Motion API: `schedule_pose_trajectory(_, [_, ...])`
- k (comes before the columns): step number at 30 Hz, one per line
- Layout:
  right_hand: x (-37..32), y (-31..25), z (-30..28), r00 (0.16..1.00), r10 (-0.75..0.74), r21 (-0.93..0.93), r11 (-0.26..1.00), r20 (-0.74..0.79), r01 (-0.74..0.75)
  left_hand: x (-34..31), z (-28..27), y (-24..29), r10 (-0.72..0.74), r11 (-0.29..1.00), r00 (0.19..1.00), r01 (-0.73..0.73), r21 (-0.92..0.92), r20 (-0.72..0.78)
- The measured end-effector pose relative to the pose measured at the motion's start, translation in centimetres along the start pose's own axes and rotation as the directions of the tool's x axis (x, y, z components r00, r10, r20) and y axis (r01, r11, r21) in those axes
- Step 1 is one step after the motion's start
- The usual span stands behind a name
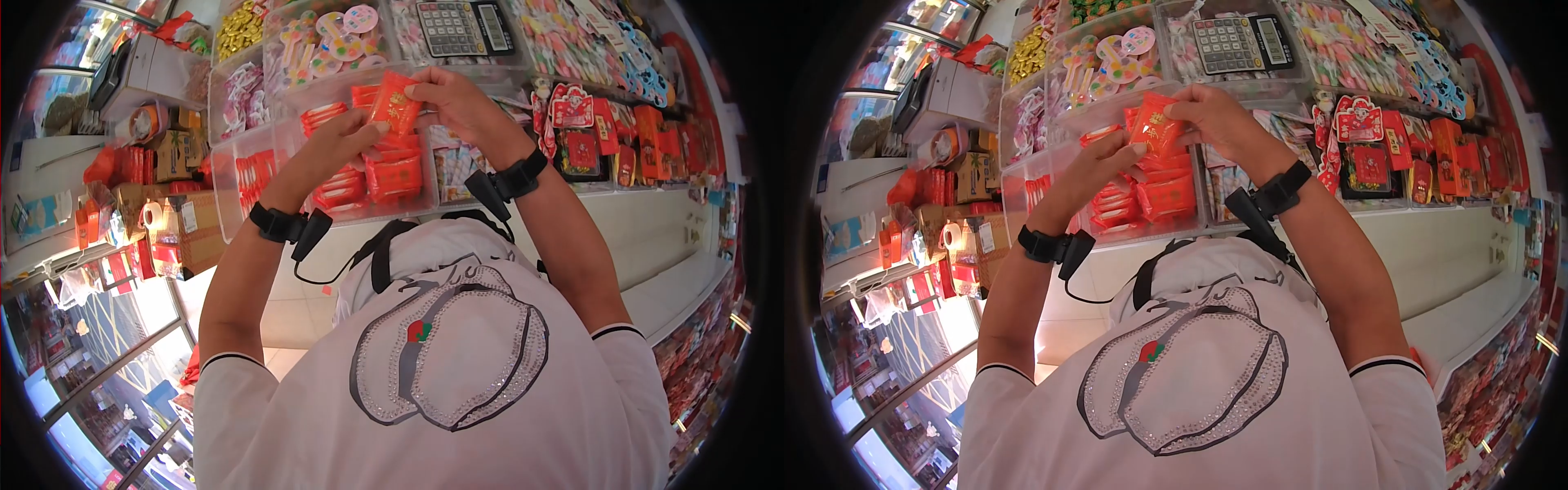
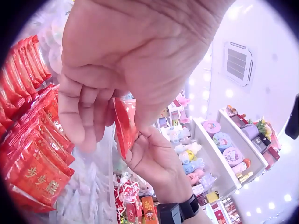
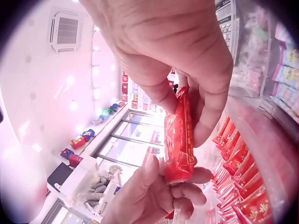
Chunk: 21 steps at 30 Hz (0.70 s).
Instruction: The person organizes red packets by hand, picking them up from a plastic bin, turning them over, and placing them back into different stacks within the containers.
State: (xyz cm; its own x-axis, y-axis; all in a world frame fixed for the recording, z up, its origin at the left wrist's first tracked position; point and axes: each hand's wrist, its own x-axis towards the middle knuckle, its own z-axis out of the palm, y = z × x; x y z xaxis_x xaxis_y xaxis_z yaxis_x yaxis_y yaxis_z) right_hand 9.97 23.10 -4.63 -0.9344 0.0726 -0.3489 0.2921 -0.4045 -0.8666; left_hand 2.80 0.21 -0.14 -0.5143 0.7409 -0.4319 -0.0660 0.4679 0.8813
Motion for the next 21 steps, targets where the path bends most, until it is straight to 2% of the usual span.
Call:
schedule_pose_trajectory(5, [-0.3, -0.1, 0.6, 0.999, 0.004, 0.018, 1.0, 0.054, -0.005, 0.5, -0.3, -1.0, 0.055, 0.997, 0.997, -0.057, -0.044, -0.047])
schedule_pose_trajectory(10, [-0.7, -0.4, -0.6, 0.995, 0.028, -0.09, 0.996, 0.093, -0.02, 0.5, -2.4, -1.8, 0.065, 0.998, 0.996, -0.066, -0.014, -0.058])
schedule_pose_trajectory(13, [-1.2, -0.9, -1.0, 0.998, -0.001, -0.07, 0.998, 0.058, 0.005, 0.4, -3.1, -2.3, -0.022, 0.976, 0.999, 0.015, 0.217, 0.03])
schedule_pose_trajectory(17, [-1.2, -1.1, -1.2, 0.998, -0.042, -0.051, 0.998, 0.053, 0.045, -0.2, -1.2, -3.4, -0.13, 0.963, 0.975, 0.081, 0.259, 0.181])
schedule_pose_trajectory(21, [-1.0, -0.8, -1.3, 0.996, 0.017, -0.067, 0.998, 0.088, -0.011, 0.4, 0.8, -4.1, -0.22, 0.944, 0.93, 0.127, 0.304, 0.295])
